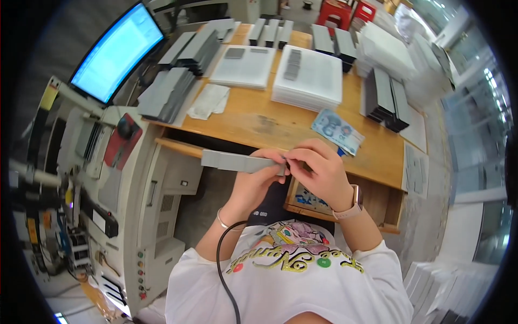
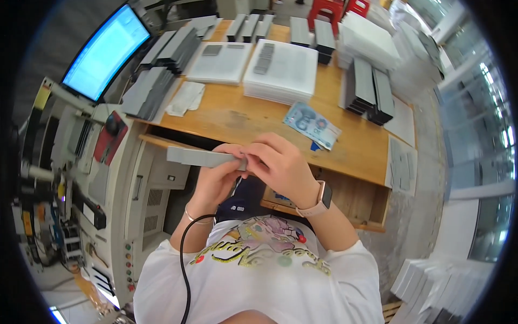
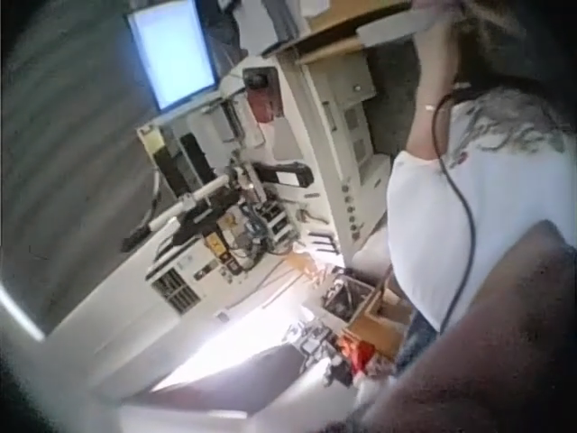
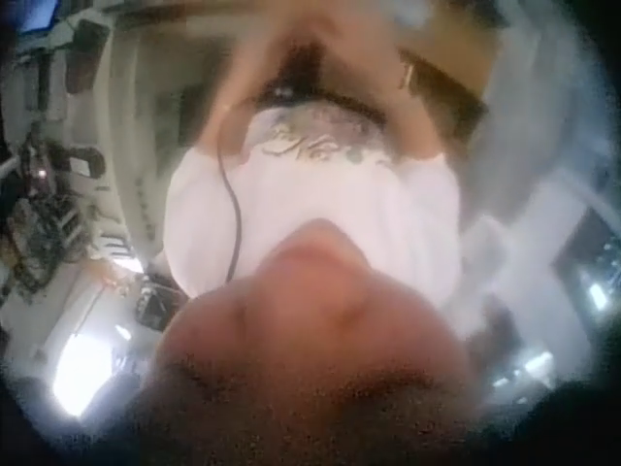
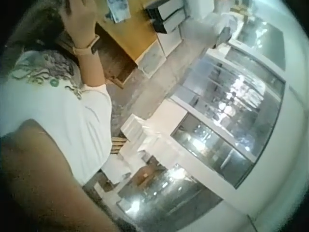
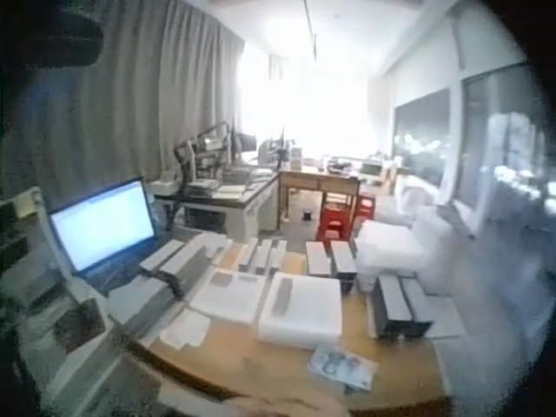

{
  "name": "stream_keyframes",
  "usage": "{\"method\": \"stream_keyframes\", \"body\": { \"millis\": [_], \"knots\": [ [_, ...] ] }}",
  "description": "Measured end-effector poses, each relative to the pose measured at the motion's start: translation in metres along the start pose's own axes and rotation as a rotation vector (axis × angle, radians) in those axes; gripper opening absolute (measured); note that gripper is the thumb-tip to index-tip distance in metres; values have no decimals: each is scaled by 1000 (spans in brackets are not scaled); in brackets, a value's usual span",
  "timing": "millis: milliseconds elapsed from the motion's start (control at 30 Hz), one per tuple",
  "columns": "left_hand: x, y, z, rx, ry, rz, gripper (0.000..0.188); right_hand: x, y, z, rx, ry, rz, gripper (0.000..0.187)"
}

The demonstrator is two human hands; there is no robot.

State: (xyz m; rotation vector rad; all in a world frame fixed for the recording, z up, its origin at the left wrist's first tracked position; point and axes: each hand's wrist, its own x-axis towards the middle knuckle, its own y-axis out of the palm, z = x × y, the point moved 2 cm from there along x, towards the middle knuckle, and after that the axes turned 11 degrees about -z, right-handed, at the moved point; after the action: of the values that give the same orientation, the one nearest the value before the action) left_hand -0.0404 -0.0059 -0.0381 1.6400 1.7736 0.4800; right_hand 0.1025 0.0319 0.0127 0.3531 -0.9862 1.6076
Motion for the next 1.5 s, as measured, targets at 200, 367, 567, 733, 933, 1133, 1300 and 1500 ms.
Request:
{"method": "stream_keyframes", "body": {
  "millis": [200,367,567,733,933,1133,1300,1500],
  "knots": [
    [0,0,8,26,-31,72,14,-8,-9,-5,-40,-174,-30,24],
    [-3,7,8,61,11,48,17,-12,-11,-4,-42,-145,-11,23],
    [-2,10,12,148,96,-8,16,-15,-10,-3,-44,-125,-33,24],
    [-2,8,21,193,134,-48,15,-17,-12,3,-89,-17,-29,32],
    [-1,8,21,215,179,-42,14,-24,-10,-4,58,189,-102,51],
    [2,11,19,245,231,-33,13,-29,-7,-11,184,281,-136,55],
    [5,8,22,281,226,-34,12,-29,-8,-14,116,221,-105,54],
    [10,12,31,254,96,-1,11,-30,-17,-15,57,216,-138,41]
  ]
}}
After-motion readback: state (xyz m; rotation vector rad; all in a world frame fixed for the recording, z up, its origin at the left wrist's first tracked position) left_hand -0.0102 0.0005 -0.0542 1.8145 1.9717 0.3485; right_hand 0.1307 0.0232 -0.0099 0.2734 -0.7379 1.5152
